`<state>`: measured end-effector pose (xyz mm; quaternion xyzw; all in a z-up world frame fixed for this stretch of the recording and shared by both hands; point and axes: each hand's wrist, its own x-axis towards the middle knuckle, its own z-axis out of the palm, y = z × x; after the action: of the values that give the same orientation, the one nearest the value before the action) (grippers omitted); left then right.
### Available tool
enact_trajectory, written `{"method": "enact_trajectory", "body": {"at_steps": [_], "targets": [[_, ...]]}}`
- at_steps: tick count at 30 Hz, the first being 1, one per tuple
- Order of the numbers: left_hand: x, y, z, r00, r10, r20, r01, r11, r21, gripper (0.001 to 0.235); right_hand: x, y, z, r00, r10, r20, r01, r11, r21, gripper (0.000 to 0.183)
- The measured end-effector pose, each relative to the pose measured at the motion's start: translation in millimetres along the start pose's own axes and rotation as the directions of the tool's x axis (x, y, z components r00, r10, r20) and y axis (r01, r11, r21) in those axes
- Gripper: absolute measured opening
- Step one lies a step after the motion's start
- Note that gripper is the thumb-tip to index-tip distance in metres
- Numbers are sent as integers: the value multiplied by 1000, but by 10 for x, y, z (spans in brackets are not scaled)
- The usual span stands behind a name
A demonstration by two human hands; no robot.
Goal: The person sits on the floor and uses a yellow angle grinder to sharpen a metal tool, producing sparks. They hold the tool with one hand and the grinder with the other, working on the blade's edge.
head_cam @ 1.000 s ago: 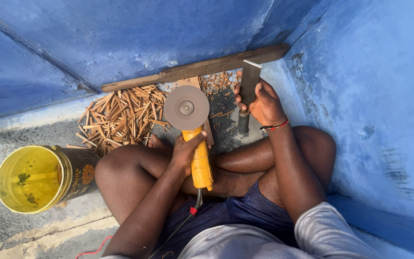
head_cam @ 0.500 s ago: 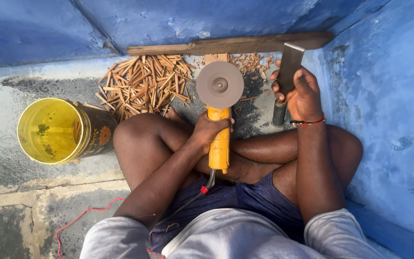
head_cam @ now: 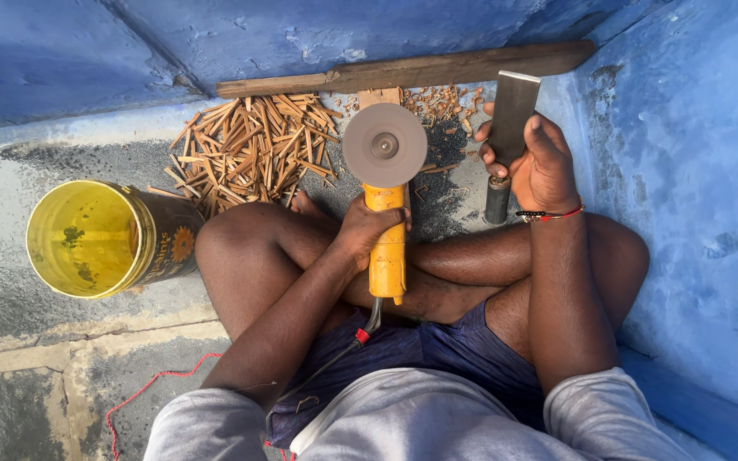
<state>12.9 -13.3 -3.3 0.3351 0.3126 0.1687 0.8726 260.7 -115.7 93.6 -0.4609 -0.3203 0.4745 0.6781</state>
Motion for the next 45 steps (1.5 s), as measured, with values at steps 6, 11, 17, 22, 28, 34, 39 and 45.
{"method": "enact_trajectory", "body": {"at_steps": [6,11,17,22,28,34,39,45], "targets": [[5,-2,-10,1000,-6,11,6,1000,-12,34,15,25,-16,1000,12,12,-12,1000,-9,61],[-20,43,31,999,-28,-26,28,1000,14,41,22,49,22,997,78,-19,-78,997,-21,60],[-76,68,83,998,54,-32,-51,996,76,45,-93,103,88,983,159,-87,-159,987,9,48],[-61,42,63,997,57,-58,-50,992,116,41,-556,347,196,959,251,-133,-256,967,-20,20],[39,-33,21,994,67,-83,-65,997,30,33,-1062,825,380,713,670,-210,-614,740,276,18],[36,-30,13,990,109,-91,-99,990,101,31,-1422,1096,404,636,767,-83,-664,598,449,24],[66,-43,1,981,174,-89,-170,984,59,29,-1535,1085,371,595,804,-22,-682,519,516,22],[47,-4,29,981,147,-123,-136,986,97,32,-1581,1117,333,606,795,21,-651,481,588,21]]}}
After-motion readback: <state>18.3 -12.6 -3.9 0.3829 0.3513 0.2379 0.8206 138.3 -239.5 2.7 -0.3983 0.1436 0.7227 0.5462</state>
